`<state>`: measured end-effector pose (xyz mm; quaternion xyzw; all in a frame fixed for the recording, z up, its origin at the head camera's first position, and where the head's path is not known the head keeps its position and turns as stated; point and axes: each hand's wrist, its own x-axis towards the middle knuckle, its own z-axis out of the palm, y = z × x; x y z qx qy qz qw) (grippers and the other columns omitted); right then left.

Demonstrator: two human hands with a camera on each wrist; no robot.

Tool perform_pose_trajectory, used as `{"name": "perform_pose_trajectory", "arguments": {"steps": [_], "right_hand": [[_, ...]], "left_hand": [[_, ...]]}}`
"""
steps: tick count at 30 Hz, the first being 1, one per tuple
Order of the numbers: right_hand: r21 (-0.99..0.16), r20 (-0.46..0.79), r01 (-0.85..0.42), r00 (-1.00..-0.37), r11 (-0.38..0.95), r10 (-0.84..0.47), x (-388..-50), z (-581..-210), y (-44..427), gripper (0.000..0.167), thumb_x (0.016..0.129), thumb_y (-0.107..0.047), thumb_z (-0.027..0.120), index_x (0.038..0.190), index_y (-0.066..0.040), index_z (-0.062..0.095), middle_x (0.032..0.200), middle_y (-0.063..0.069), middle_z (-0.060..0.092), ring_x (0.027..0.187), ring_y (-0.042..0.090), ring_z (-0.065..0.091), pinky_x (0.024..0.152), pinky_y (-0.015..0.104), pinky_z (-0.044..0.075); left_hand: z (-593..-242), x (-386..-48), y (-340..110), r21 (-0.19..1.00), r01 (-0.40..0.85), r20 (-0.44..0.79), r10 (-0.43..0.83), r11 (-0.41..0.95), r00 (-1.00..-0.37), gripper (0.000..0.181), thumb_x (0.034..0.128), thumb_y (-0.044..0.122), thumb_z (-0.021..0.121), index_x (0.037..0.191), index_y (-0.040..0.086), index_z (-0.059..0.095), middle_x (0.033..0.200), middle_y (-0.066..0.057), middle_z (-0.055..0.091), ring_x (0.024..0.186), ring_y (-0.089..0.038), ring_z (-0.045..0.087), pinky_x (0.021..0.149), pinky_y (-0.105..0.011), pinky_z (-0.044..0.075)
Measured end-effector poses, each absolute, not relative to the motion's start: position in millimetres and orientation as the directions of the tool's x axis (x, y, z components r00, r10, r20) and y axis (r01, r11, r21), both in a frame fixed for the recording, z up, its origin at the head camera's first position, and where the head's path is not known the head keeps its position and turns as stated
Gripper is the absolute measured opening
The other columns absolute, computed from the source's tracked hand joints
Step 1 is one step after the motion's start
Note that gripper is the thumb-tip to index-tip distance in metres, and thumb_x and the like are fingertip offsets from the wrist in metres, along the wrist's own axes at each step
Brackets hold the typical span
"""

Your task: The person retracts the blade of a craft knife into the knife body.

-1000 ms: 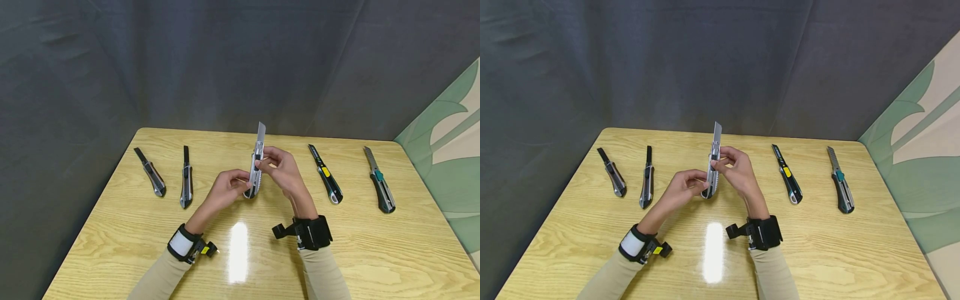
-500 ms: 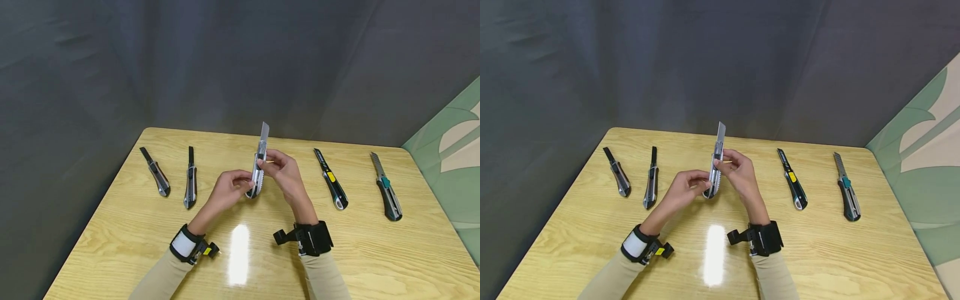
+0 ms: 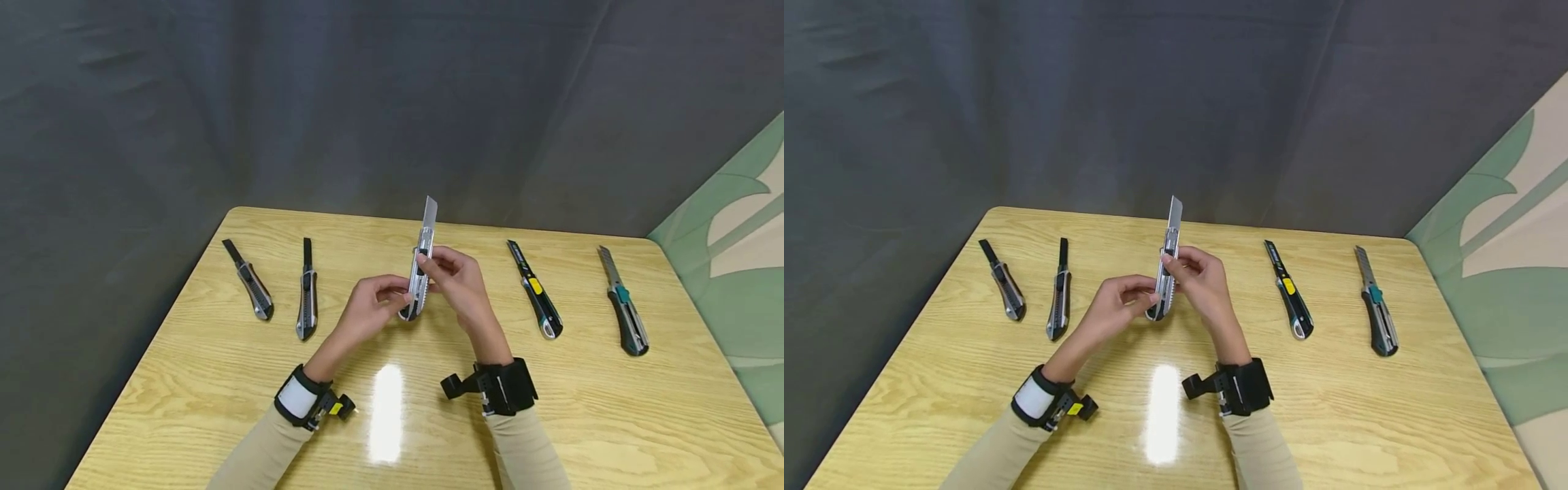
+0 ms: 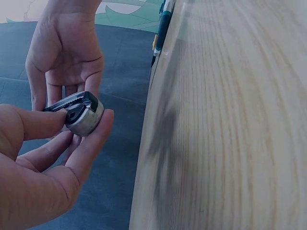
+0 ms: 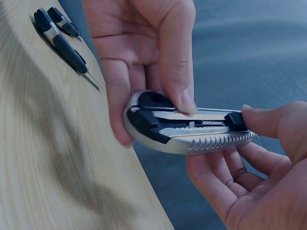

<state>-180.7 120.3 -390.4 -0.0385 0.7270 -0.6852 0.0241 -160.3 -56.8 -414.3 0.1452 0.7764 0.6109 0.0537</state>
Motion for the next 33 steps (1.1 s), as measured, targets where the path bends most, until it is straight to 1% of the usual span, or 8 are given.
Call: {"name": "perform_pose_trajectory", "arguments": {"steps": [5,8,12,15,20,25,33], "right_hand": [[-0.999,0.021,-0.025,-0.995,0.041,-0.097,-181.4,-391.1,118.8,0.034,0.087,-0.026,0.070,0.111,-0.003,0.066,0.096,0.012,0.065,0.082,0.019,0.065,0.074,0.041,0.060],[-0.999,0.017,-0.021,-0.994,0.037,-0.106,-181.2,-390.3,118.4,0.035,0.087,-0.025,0.071,0.113,-0.002,0.066,0.097,0.012,0.066,0.082,0.019,0.065,0.073,0.038,0.060],[-0.999,0.007,-0.011,-0.993,0.033,-0.115,-180.5,-389.2,119.1,0.035,0.087,-0.023,0.071,0.115,-0.003,0.065,0.097,0.011,0.065,0.083,0.018,0.065,0.072,0.035,0.061],[-1.000,0.001,-0.004,-0.993,0.025,-0.120,-180.0,-389.3,119.8,0.035,0.087,-0.021,0.071,0.115,-0.003,0.064,0.098,0.012,0.064,0.083,0.018,0.065,0.072,0.034,0.061],[-1.000,-0.013,0.010,-0.992,0.027,-0.123,-179.7,-390.2,120.3,0.035,0.086,-0.020,0.072,0.116,-0.004,0.064,0.099,0.013,0.063,0.081,0.018,0.066,0.072,0.034,0.061],[-0.999,-0.019,0.013,-0.991,0.047,-0.135,-179.5,-390.4,121.3,0.035,0.086,-0.020,0.072,0.117,-0.005,0.064,0.101,0.014,0.063,0.081,0.019,0.065,0.072,0.035,0.060],[-0.998,0.007,-0.017,-0.988,0.064,-0.156,-179.5,-389.2,122.0,0.035,0.086,-0.019,0.072,0.117,-0.007,0.063,0.102,0.014,0.062,0.084,0.019,0.064,0.073,0.034,0.060]], "left_hand": [[-396.5,-151.3,-59.4,0.967,0.152,0.082,0.316,0.203,-0.945,0.026,0.0904,0.005,0.063,0.115,0.000,0.066,0.110,-0.015,0.068,0.100,-0.027,0.066,0.089,-0.037,0.055],[-387.1,-147.4,-60.7,0.970,0.141,0.072,0.320,0.196,-0.945,0.027,0.0902,0.003,0.062,0.116,-0.004,0.065,0.113,-0.019,0.067,0.102,-0.030,0.066,0.089,-0.037,0.055],[-386.3,-147.9,-61.2,0.984,0.065,0.011,0.308,0.165,-0.951,0.029,0.0888,0.005,0.065,0.117,-0.002,0.065,0.116,-0.019,0.066,0.101,-0.028,0.067,0.084,-0.030,0.057],[-396.4,-153.5,-60.8,0.989,0.012,-0.033,0.302,0.147,-0.953,0.030,0.0878,0.007,0.067,0.117,0.001,0.066,0.116,-0.016,0.066,0.101,-0.026,0.068,0.083,-0.029,0.057],[-414.3,-161.0,-60.1,0.991,0.014,-0.027,0.297,0.136,-0.955,0.030,0.0869,0.011,0.069,0.116,0.005,0.067,0.116,-0.013,0.067,0.100,-0.024,0.068,0.082,-0.030,0.058],[-418.0,-161.5,-60.3,0.991,0.018,-0.022,0.287,0.136,-0.958,0.027,0.0861,0.014,0.071,0.113,0.011,0.070,0.114,-0.008,0.069,0.097,-0.020,0.069,0.079,-0.029,0.058],[-419.7,-161.0,-61.7,0.998,-0.012,-0.029,0.289,0.060,-0.957,0.027,0.0865,0.014,0.070,0.113,0.011,0.070,0.112,-0.009,0.069,0.093,-0.020,0.070,0.074,-0.033,0.060]]}}
